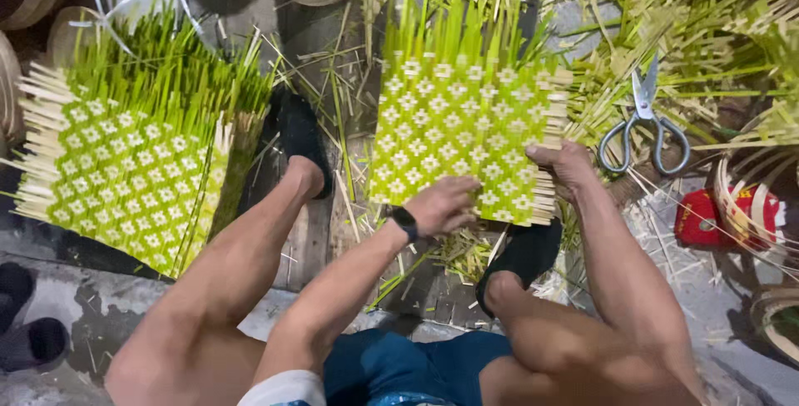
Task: The person trims the edges of a green and white patterned bamboo mat using shears. They repeatedly place the mat on a wooden block, cut the protruding bamboo strips, flip the mat, and stack the finished pieces.
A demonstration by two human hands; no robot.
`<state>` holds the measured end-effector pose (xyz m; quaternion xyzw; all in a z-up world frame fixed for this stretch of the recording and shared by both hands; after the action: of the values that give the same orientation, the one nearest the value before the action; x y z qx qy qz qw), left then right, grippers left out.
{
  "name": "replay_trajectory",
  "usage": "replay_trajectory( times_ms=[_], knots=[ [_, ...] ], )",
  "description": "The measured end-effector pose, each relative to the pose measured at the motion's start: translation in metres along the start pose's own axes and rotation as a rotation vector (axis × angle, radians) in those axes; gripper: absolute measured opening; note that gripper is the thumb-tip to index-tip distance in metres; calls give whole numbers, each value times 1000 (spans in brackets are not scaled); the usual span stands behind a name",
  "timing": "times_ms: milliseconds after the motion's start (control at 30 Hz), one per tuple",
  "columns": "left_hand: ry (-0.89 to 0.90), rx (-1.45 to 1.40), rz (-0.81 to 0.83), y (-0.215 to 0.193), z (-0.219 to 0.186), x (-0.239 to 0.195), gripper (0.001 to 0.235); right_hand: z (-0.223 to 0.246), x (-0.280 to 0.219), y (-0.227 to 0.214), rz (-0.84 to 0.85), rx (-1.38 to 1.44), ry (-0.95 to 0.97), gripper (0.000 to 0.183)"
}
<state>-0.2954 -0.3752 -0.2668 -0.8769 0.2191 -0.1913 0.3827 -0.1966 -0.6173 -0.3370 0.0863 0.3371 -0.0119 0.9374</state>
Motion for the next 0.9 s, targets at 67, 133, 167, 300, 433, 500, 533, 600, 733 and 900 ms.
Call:
replay_trajectory(
  times_ms=[67,133,167,300,433,500,533,600,733,900],
  knots=[
    [-388,-122,-171,-23,55,-10,45,0,9,5,-30,-13,-43,35],
    [-835,-274,-716,-70,122,-35,73,-3,2,8,-22,-18,-120,34],
    [-1025,-16,-699,-90,156,-44,61,-1,1,7,-29,-5,-119,34],
    [-1187,-835,-544,-62,234,-42,42,13,0,9,-65,-24,-160,34],
    [-1159,-836,-535,-48,254,-56,43,12,-6,6,-138,-127,-160,34],
    [-1127,-335,-467,-69,258,-58,56,17,-9,7,-181,-269,-252,32],
    [-1133,-384,-489,-73,254,-64,59,19,-10,7,-214,-339,-297,31],
    [-1187,-370,-400,-77,251,-63,60,33,-26,-19,-364,-290,-444,38],
    [-1228,-466,-530,-83,241,-59,42,77,-92,-131,-836,-478,-704,32],
    [-1206,-568,-557,-84,239,-57,45,124,-214,-284,-1529,-1000,-834,43]
  ],
)
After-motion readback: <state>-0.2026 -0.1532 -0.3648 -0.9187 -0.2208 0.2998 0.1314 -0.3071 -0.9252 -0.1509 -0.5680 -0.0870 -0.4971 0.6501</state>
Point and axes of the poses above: each hand's wrist, its own x-axis towards the middle knuckle, its own y-axis out of the palm, z = x × y, the point moved 7 cm from there along x, towards the middle knuckle, and after that the axes turned 8 degrees about -z, right-handed, at the moved point
